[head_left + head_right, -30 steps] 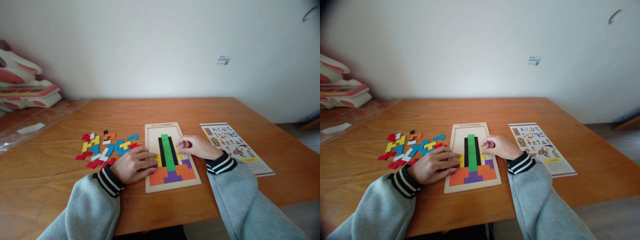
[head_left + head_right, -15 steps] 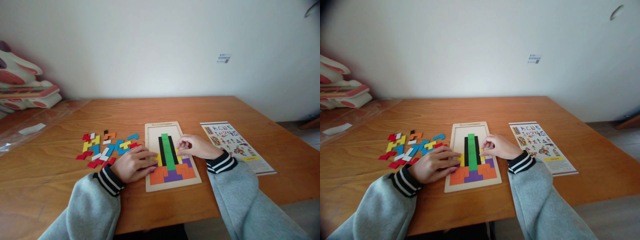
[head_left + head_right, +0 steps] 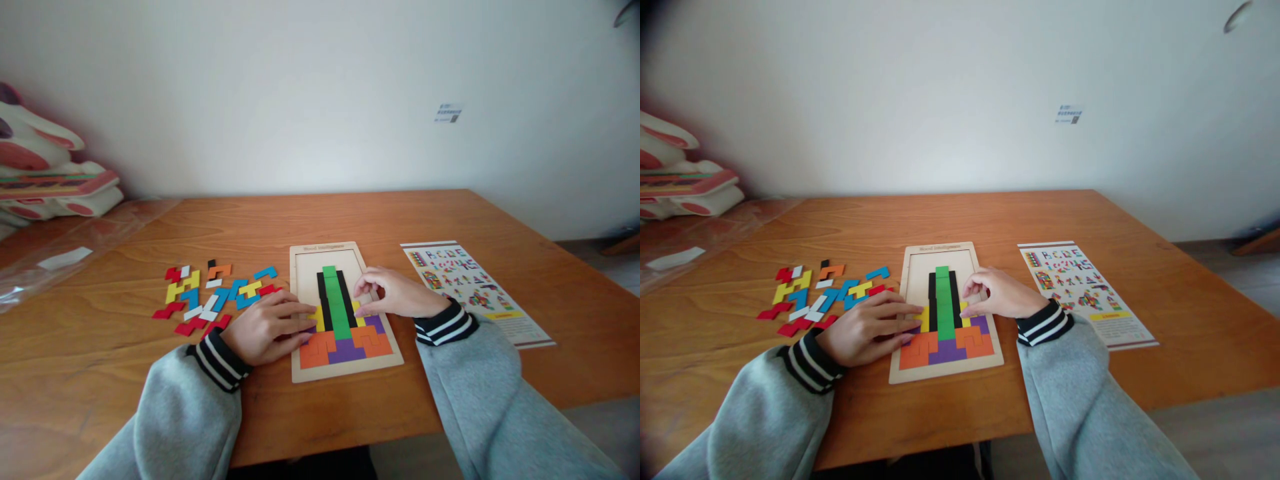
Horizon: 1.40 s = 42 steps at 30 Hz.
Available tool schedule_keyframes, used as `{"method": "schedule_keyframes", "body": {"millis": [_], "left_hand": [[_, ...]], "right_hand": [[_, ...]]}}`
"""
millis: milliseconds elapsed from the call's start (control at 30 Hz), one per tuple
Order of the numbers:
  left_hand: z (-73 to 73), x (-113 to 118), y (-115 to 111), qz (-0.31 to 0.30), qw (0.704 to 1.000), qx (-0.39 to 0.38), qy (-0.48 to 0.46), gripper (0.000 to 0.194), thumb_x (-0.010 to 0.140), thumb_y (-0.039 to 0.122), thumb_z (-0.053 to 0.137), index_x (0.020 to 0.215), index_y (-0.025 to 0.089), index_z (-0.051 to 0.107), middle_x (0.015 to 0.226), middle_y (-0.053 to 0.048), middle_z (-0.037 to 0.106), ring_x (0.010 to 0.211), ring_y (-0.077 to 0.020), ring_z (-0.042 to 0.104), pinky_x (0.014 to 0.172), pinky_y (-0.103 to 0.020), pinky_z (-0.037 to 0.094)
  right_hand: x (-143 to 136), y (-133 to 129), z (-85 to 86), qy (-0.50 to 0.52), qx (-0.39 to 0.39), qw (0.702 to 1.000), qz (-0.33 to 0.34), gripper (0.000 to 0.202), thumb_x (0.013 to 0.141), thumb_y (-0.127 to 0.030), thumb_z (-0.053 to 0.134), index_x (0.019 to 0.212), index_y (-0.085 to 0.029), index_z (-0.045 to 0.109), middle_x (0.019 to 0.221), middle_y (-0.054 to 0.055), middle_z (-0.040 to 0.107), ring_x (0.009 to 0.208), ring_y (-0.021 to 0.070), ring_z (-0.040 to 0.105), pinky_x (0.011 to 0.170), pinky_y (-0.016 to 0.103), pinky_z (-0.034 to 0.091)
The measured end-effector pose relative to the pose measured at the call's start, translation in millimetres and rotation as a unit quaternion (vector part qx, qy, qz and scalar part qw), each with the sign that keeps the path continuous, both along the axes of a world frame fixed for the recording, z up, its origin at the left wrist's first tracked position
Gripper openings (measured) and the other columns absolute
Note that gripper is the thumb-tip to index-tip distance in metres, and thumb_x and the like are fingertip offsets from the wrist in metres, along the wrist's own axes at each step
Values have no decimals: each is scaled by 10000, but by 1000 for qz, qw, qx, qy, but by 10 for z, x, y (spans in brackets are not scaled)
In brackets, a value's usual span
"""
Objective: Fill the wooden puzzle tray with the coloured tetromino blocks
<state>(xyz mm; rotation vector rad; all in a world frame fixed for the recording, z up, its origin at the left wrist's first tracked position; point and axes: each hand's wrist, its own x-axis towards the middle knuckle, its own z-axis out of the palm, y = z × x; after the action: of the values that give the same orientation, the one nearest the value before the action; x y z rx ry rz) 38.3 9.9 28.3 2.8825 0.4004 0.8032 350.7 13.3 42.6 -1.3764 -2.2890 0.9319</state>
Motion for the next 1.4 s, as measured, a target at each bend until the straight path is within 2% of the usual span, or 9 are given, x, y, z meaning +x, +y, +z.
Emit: {"method": "schedule_keyframes", "body": {"millis": [233, 467, 600, 800, 967, 1100, 1267, 1333, 1400], "left_hand": [[2, 7, -14, -1, 1000, -9, 3, 192, 951, 239, 628, 1108, 186, 725, 1178, -68, 743, 989, -209, 669, 904, -387, 571], [-19, -3, -9, 4, 1000, -11, -6, 202, 943, 251, 641, 1122, 197, 717, 1171, -69, 744, 997, -209, 675, 901, -380, 569], [11, 13, -17, 6, 1000, -6, -24, 246, 947, 243, 634, 1181, 188, 682, 1146, -79, 751, 990, -199, 679, 914, -371, 565], [75, -111, 50, 56, 997, 37, -37, 243, 943, 221, 624, 1180, 183, 668, 1104, -77, 755, 968, -196, 683, 892, -360, 569], [99, -518, 190, 149, 986, 63, -43, 278, 947, 187, 580, 1210, 217, 665, 1109, -70, 751, 970, -195, 691, 881, -356, 554], [90, -1068, 244, 230, 970, 60, -40, 244, 940, 228, 579, 1153, 213, 697, 1093, -74, 756, 976, -211, 692, 906, -366, 538], [36, -1832, 238, 422, 904, 40, -51, 281, 938, 340, 564, 1129, 195, 710, 1100, -85, 757, 974, -227, 699, 936, -382, 538], [-1, -2019, 238, 461, 886, 14, -36, 337, 930, 394, 552, 1158, 197, 703, 1149, -90, 747, 1014, -246, 695, 967, -408, 532], [-41, -2099, 244, 461, 887, -12, -11, 371, 928, 436, 533, 1172, 212, 701, 1193, -89, 736, 1073, -260, 686, 999, -431, 518]], "right_hand": [[-2, -12, 29, -4, 2, 1000, 6, 437, 745, -571, 783, 933, -181, 725, 897, 42, 630, 808, 178, 556, 731, 297, 437], [-15, -3, 29, 12, -6, 1000, 7, 483, 772, -648, 715, 880, -177, 727, 846, 44, 647, 750, 163, 561, 679, 286, 442], [-42, -6, 22, 36, 1, 998, -45, 462, 867, -632, 611, 862, -181, 710, 757, 28, 658, 668, 147, 552, 605, 273, 421], [-41, -1, -37, 32, 110, 987, -112, 344, 958, -495, 530, 908, -195, 690, 802, 43, 717, 694, 164, 620, 640, 289, 463], [7, 40, -137, 17, 203, 970, -130, 278, 962, -430, 524, 1071, -207, 649, 825, 49, 721, 684, 178, 644, 643, 306, 489], [57, 70, -224, 12, 226, 964, -142, 274, 962, -405, 527, 1134, -217, 628, 903, 65, 734, 757, 203, 676, 667, 321, 512], [91, 95, -300, 14, 229, 961, -152, 291, 959, -412, 535, 1163, -225, 626, 925, 63, 730, 785, 208, 680, 683, 326, 526], [78, 93, -299, 13, 229, 961, -153, 288, 956, -418, 534, 1144, -224, 634, 920, 64, 728, 771, 208, 679, 672, 328, 529], [55, 80, -279, 9, 230, 962, -150, 282, 951, -423, 532, 1120, -225, 640, 914, 66, 729, 758, 210, 678, 655, 329, 530]]}}
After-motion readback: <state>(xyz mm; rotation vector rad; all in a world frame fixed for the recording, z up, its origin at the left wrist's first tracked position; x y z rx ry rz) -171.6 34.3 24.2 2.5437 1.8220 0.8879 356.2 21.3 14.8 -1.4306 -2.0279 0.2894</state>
